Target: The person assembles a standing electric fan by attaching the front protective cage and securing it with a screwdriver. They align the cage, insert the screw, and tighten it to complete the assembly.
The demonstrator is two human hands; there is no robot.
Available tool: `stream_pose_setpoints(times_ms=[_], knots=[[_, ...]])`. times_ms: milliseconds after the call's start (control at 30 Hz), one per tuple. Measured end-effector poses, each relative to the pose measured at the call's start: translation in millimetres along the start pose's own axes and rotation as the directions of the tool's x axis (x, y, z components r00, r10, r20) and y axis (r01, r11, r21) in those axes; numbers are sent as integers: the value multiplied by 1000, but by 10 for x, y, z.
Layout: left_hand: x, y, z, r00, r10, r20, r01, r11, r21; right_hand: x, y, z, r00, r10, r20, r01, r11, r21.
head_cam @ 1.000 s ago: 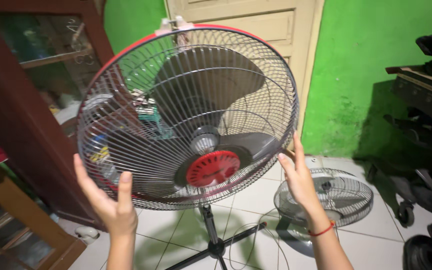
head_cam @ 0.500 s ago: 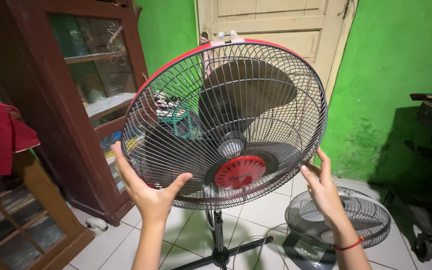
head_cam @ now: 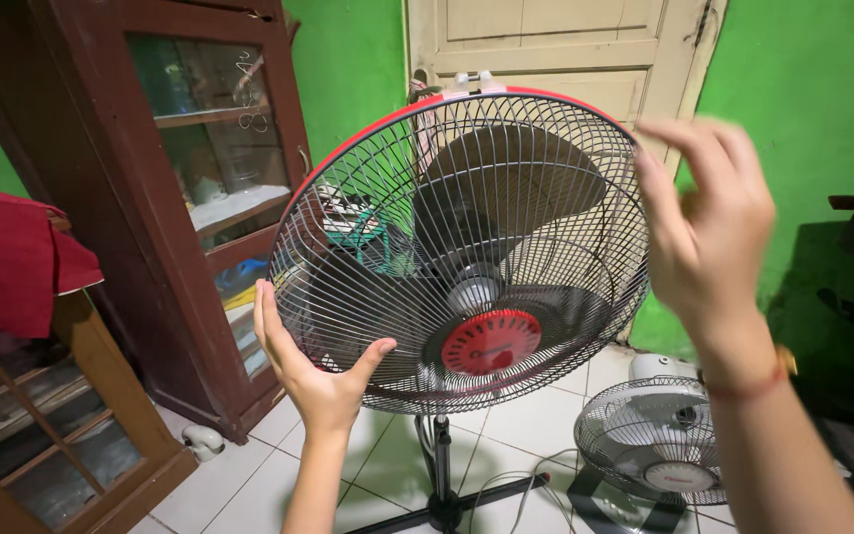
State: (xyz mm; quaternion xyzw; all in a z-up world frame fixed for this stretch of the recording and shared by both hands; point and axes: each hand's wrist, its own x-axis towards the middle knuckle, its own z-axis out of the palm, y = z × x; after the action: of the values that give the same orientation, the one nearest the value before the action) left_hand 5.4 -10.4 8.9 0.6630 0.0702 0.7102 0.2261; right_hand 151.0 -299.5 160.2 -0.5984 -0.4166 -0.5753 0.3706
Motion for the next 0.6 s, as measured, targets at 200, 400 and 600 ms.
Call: stream_pose_setpoints(times_ms=[200, 400, 600], knots=[[10, -16, -3, 1000, 29, -12, -29, 1000, -11, 984, -13, 421, 957, -38, 288, -40, 964, 263], [-5, 0, 21, 999, 22, -28, -23, 1000, -19, 1351, -85, 602, 793, -83, 604, -89, 964, 249], [-55, -45, 51, 998, 19, -53, -19, 1000, 12, 1167, -109, 698, 846, -215, 489, 5, 919, 395]])
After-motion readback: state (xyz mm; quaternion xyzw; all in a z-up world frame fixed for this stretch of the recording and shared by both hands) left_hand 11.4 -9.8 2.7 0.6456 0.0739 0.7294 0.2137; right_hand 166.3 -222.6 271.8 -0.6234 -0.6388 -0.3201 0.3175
